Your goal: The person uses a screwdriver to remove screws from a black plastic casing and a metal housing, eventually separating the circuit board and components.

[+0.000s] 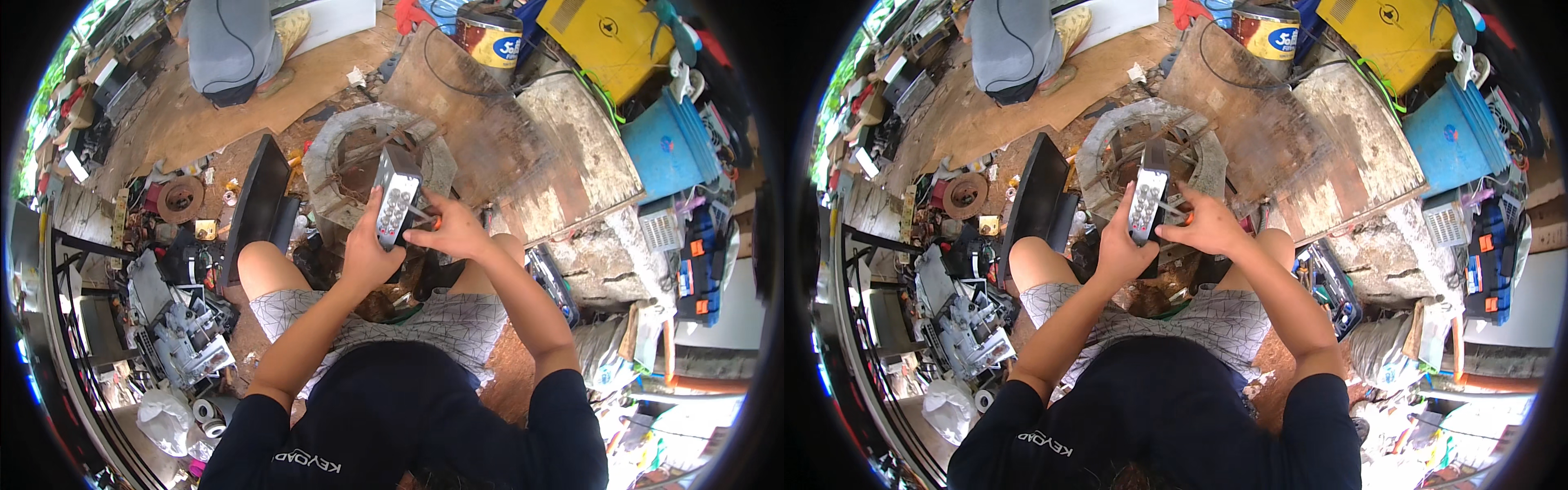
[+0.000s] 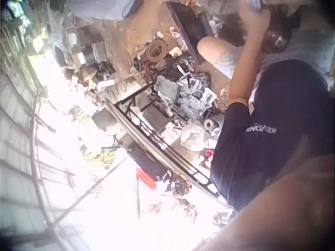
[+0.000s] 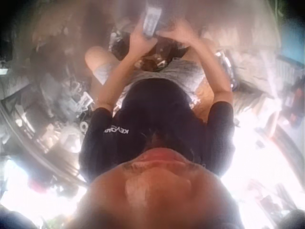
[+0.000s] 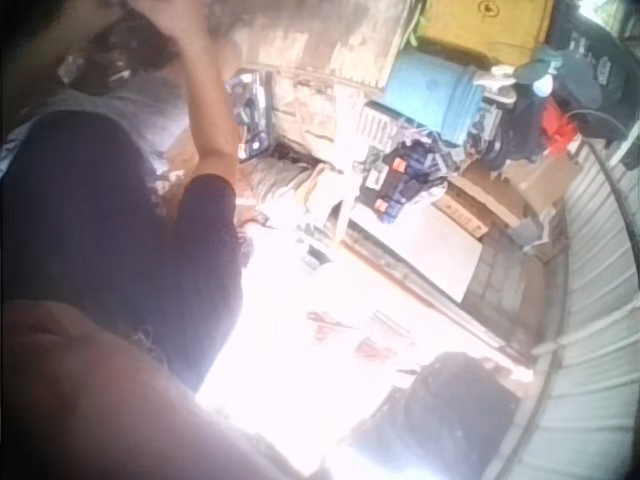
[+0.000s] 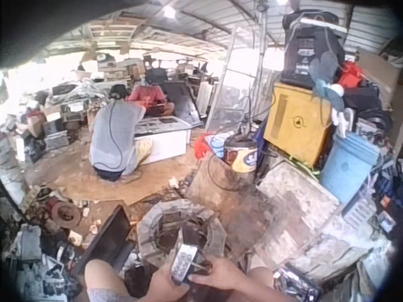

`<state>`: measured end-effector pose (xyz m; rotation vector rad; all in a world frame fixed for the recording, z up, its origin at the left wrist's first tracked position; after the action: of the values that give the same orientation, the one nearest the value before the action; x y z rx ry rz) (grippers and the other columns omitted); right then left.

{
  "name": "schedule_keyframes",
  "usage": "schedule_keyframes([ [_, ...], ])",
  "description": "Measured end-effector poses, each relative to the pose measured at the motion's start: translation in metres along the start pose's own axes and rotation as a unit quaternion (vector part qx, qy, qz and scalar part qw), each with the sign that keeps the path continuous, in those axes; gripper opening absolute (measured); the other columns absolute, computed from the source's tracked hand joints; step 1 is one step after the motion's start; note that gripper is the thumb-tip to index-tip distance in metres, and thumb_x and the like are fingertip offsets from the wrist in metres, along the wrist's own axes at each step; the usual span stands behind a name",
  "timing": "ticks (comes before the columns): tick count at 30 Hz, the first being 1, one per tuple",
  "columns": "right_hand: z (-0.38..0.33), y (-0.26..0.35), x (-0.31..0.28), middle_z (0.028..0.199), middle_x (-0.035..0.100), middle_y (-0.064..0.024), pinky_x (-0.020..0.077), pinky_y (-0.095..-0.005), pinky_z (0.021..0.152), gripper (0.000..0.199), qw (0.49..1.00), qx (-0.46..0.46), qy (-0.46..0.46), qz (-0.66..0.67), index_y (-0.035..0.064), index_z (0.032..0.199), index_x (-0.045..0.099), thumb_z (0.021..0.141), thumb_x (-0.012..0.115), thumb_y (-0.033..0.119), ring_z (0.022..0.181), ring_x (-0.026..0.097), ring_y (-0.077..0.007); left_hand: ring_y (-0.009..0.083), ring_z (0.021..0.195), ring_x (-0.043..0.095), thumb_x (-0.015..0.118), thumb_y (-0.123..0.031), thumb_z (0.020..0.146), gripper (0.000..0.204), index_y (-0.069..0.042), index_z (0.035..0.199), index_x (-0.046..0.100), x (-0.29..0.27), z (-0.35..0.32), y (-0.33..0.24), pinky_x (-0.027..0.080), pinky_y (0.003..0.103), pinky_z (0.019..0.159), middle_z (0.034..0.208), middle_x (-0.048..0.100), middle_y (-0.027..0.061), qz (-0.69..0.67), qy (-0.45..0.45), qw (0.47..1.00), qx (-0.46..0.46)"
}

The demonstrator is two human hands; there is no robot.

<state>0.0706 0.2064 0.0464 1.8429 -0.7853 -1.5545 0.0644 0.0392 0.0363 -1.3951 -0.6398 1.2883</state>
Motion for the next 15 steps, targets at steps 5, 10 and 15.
schedule_keyframes([
  [5, -0.007, -0.023, 0.041, 0.098, 0.068, -0.0170, 0.0522, -0.0351, 0.080, 0.063, 0.995, 0.039, 0.031, 0.085, -0.0040, 0.118, 0.056, 0.068, 0.076, 0.030, 0.086, 0.067, -0.0271, 0.0399, 0.137, 0.036, 0.066, 0.000, 0.063, 0.091, 0.000, 0.147, 0.030, 0.013, -0.020, 0.010, 0.031, 0.044, 0.113, 0.146, 0.038, 0.0269, 0.116, 0.010, 0.986, 0.121],
  [10, -0.008, -0.030, 0.048, 0.081, 0.067, -0.0199, 0.0526, -0.0397, 0.072, 0.046, 0.997, 0.014, -0.011, 0.082, -0.0071, 0.107, 0.056, 0.073, 0.069, 0.021, 0.076, 0.068, -0.0328, 0.0399, 0.137, 0.035, 0.073, -0.007, 0.063, 0.097, 0.001, 0.148, 0.026, 0.018, -0.010, 0.009, 0.029, 0.044, 0.114, 0.147, 0.036, 0.0266, 0.168, 0.038, 0.980, 0.095],
  [15, -0.005, -0.009, 0.043, 0.075, 0.064, -0.0250, 0.0520, -0.0474, 0.068, 0.042, 0.998, -0.035, -0.014, -0.047, -0.0088, 0.110, 0.049, 0.077, 0.060, 0.015, 0.072, 0.064, -0.0430, 0.0387, 0.130, 0.043, 0.079, -0.014, 0.063, 0.110, 0.003, 0.150, 0.014, 0.014, 0.013, 0.007, 0.038, 0.041, 0.105, 0.143, 0.039, 0.0280, 0.169, 0.015, 0.979, 0.114],
])
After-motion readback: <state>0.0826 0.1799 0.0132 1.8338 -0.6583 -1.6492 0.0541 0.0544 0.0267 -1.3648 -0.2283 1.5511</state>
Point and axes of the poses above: each hand's wrist, its own z-axis towards the middle knuckle, its own x-axis out of the palm, y = z × x, the point moved 7 cm from there along z, towards the middle knuckle
